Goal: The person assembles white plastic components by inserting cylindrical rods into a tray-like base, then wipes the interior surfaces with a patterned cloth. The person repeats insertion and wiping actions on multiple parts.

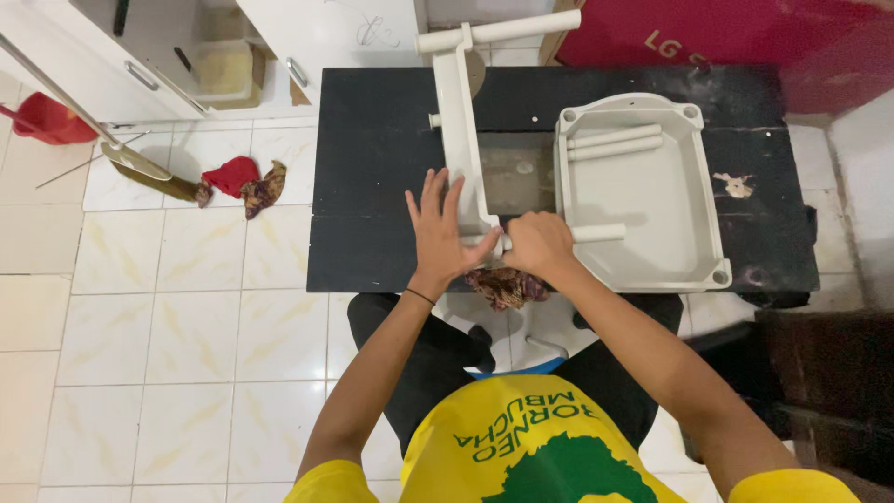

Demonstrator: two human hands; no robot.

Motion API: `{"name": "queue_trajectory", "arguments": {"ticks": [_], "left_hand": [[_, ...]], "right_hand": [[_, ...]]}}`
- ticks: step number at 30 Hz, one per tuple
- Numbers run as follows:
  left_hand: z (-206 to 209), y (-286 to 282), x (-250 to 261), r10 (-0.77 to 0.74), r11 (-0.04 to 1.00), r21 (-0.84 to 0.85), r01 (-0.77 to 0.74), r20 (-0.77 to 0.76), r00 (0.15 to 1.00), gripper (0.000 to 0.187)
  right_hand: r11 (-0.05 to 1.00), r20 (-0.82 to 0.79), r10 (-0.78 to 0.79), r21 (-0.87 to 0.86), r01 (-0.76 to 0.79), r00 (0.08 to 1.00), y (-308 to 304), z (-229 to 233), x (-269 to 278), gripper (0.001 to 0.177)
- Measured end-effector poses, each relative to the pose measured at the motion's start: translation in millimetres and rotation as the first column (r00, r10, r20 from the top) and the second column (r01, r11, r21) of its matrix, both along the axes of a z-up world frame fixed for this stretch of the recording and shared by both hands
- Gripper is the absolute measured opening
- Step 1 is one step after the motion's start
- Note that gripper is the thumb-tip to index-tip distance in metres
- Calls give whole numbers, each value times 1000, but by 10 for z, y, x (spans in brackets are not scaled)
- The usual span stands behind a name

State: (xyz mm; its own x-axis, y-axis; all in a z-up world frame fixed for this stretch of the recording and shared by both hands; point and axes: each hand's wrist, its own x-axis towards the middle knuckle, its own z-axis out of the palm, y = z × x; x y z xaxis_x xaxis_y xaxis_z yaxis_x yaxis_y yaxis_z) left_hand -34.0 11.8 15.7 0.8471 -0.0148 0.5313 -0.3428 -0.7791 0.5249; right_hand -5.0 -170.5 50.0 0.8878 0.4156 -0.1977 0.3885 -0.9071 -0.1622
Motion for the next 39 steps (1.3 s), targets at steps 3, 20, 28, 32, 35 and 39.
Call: {"name": "queue_trajectory", "arguments": {"ticks": [3, 20, 28, 32, 35, 39], "left_hand": [[-8, -54, -256, 13, 999, 47, -13, 12, 1000, 88], [-630, -352, -383, 157, 760, -615, -213, -144, 977, 87], [-608, 194, -396, 231, 632, -664, -400, -331, 915, 87], [-888, 357, -368, 223, 616, -686, -387, -320, 921, 81], [-1148, 373, -383, 212, 554, -736, -390, -328, 921, 76], [-1417, 460, -350, 49, 305, -860, -408, -414, 909, 75]], "right_hand": [[998, 67, 13, 59, -17, 998, -30, 3, -6, 24], [787, 601, 157, 404, -466, 784, -3, 11, -390, 35], [808, -104, 59, 589, 14, 993, -150, -1246, -851, 69], [675, -327, -134, 661, 328, 935, -139, -1823, -653, 104], [709, -314, -79, 649, 275, 946, -121, -2027, -545, 81], [779, -335, -142, 543, 314, 931, -146, -2059, -556, 57]]}}
